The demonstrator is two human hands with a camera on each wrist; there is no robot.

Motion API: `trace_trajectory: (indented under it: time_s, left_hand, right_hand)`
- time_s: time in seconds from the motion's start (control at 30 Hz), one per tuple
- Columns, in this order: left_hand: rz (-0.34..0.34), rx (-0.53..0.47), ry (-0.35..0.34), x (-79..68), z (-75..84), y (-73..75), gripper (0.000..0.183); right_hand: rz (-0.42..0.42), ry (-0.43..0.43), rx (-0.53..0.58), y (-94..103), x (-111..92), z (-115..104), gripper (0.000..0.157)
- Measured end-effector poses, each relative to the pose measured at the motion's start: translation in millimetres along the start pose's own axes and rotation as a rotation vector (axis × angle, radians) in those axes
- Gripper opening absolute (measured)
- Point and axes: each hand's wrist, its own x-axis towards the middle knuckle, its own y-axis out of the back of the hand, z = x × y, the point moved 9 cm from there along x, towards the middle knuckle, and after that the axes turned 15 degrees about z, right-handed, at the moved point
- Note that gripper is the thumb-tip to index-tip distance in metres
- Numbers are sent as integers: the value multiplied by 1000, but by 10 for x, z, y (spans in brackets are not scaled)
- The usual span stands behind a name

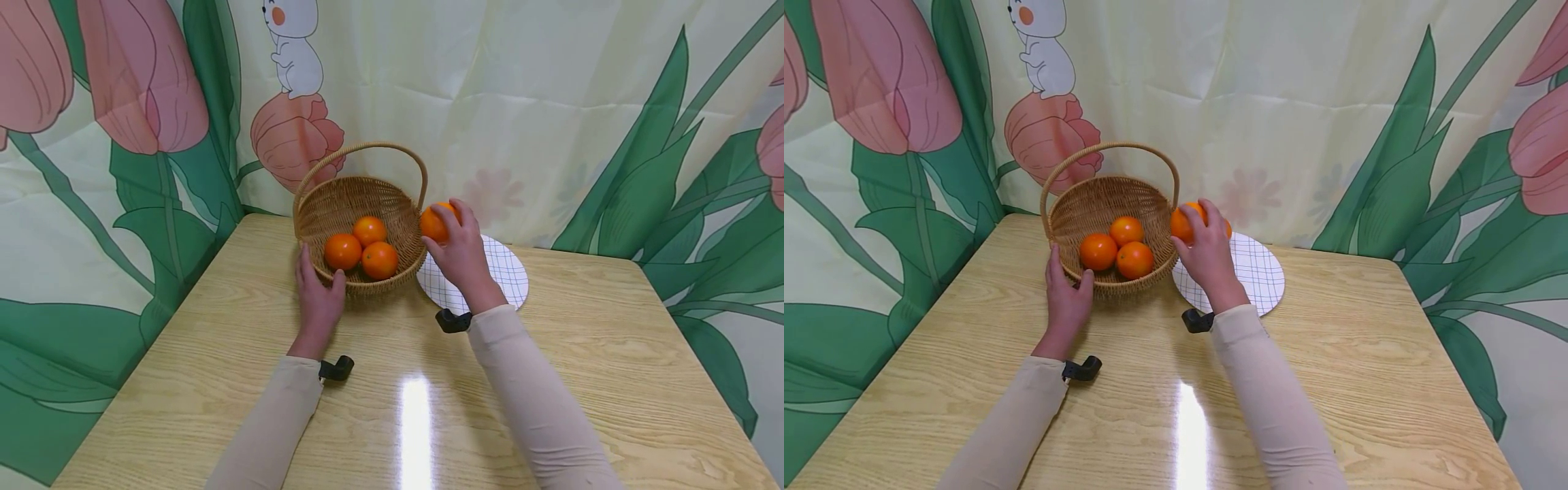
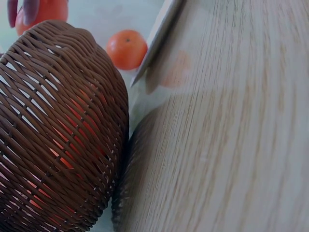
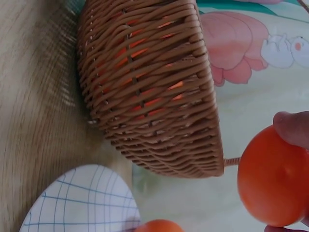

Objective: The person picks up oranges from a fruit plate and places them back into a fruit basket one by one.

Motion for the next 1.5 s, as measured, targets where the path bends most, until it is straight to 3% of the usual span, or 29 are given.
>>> trace_trajectory:
  time_s: [0.2,0.9,1.5]
  left_hand:
    - [5,-20,-25,1,32,5,82]
    - [-2,-6,-16,-11,48,15,81]
    - [-9,-41,-34,-12,28,18,74]
  right_hand:
    - [-12,17,9,-58,-2,-56,51]
    - [-47,81,58,-204,-45,-346,52]
    - [-139,141,81,-379,-161,-514,52]
